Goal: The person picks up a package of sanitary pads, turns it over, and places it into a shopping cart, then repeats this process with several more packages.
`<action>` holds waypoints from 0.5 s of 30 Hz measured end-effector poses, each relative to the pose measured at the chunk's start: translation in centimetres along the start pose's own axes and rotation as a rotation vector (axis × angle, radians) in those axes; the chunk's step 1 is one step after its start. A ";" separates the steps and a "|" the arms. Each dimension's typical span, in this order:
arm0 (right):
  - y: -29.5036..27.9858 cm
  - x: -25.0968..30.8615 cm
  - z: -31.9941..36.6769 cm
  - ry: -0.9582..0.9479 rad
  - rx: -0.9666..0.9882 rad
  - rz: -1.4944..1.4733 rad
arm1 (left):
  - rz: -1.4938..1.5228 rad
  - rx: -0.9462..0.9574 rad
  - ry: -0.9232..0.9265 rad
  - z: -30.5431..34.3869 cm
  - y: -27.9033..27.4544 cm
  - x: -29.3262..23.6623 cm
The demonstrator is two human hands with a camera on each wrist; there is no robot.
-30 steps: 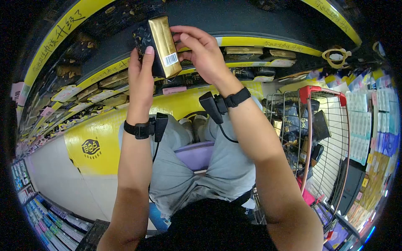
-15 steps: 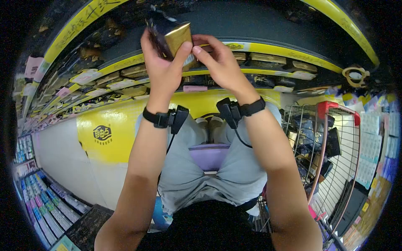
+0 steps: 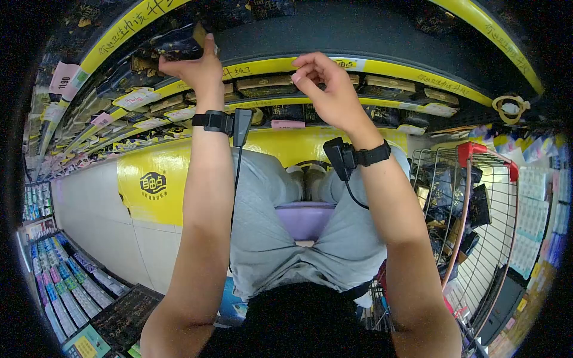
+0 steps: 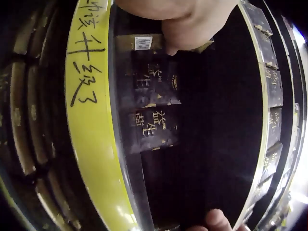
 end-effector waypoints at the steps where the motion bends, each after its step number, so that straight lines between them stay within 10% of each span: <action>1: 0.1 0.1 0.2 -0.001 0.006 0.018 | -0.137 -0.020 -0.012 -0.1 -0.8 0.0; 15: 1.3 1.1 0.9 -0.031 0.076 0.217 | -0.402 -0.166 -0.374 0.6 -4.9 3.6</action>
Point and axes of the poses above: each hand's wrist, its own z-axis away from the middle knuckle, its own y-axis out of the palm, x = y × z, the point moved 10 cm from there along -z, towards the middle knuckle, and after that the axes turned 7 degrees about y, right-handed, at the moved point
